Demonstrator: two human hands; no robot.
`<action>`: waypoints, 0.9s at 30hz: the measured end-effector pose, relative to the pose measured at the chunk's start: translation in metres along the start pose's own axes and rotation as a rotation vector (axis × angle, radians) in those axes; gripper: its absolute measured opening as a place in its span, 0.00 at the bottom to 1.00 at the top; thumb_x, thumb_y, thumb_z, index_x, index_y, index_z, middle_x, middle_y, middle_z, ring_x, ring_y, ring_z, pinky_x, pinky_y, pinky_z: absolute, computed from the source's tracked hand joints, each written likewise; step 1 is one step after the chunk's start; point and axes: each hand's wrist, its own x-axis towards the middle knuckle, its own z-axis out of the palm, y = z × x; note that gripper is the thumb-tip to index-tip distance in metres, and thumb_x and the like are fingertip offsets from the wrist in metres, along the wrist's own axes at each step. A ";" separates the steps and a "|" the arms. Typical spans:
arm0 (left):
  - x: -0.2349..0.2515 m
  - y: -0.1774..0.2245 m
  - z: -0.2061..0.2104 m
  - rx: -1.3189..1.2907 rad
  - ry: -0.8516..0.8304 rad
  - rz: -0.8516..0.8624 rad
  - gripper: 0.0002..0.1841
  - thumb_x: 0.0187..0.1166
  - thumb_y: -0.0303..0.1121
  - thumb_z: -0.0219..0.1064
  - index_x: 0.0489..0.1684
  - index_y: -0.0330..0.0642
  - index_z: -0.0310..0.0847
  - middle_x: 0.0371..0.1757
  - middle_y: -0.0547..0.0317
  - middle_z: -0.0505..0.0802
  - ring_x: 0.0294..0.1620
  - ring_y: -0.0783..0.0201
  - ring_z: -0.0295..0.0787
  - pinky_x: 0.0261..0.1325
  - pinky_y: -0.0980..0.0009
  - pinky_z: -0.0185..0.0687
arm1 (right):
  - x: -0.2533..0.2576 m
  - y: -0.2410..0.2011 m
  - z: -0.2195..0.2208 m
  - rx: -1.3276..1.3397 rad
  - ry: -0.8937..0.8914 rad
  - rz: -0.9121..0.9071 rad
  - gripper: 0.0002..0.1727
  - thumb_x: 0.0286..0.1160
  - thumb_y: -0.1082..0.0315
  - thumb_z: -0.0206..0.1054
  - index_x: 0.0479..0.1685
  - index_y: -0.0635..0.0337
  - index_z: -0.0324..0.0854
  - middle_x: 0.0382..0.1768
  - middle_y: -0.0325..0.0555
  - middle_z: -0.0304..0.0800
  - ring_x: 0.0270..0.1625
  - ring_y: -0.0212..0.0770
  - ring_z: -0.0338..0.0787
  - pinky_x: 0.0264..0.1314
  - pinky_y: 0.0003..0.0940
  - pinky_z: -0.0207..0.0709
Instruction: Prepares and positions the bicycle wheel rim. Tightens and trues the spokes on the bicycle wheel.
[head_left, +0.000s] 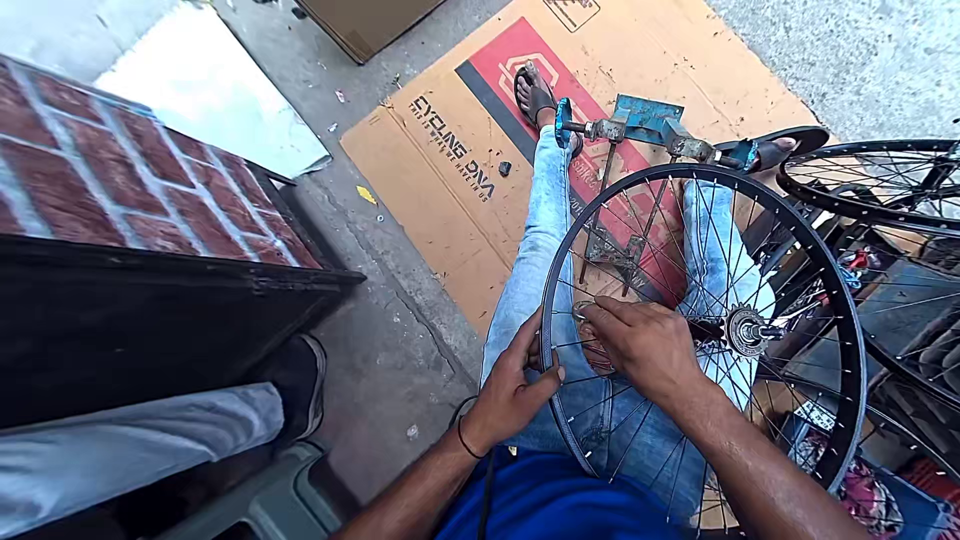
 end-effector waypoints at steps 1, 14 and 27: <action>-0.001 -0.001 0.001 -0.016 0.000 0.002 0.42 0.75 0.34 0.65 0.94 0.49 0.51 0.40 0.60 0.90 0.34 0.66 0.88 0.40 0.71 0.89 | 0.002 -0.004 0.000 -0.007 -0.020 0.016 0.15 0.88 0.57 0.60 0.59 0.45 0.91 0.54 0.45 0.96 0.49 0.45 0.96 0.49 0.43 0.89; -0.007 -0.004 0.001 -0.096 -0.042 0.033 0.43 0.77 0.37 0.67 0.95 0.49 0.49 0.40 0.58 0.90 0.36 0.64 0.89 0.43 0.69 0.90 | 0.019 -0.018 -0.005 0.408 -0.207 0.249 0.17 0.92 0.52 0.53 0.56 0.43 0.88 0.23 0.31 0.85 0.23 0.35 0.84 0.24 0.43 0.77; -0.011 0.000 0.003 -0.066 -0.048 0.081 0.44 0.76 0.36 0.67 0.95 0.47 0.47 0.46 0.57 0.91 0.41 0.64 0.90 0.47 0.68 0.90 | 0.023 -0.042 0.005 -0.001 -0.156 0.343 0.09 0.69 0.57 0.69 0.28 0.51 0.85 0.15 0.40 0.81 0.20 0.46 0.86 0.18 0.48 0.73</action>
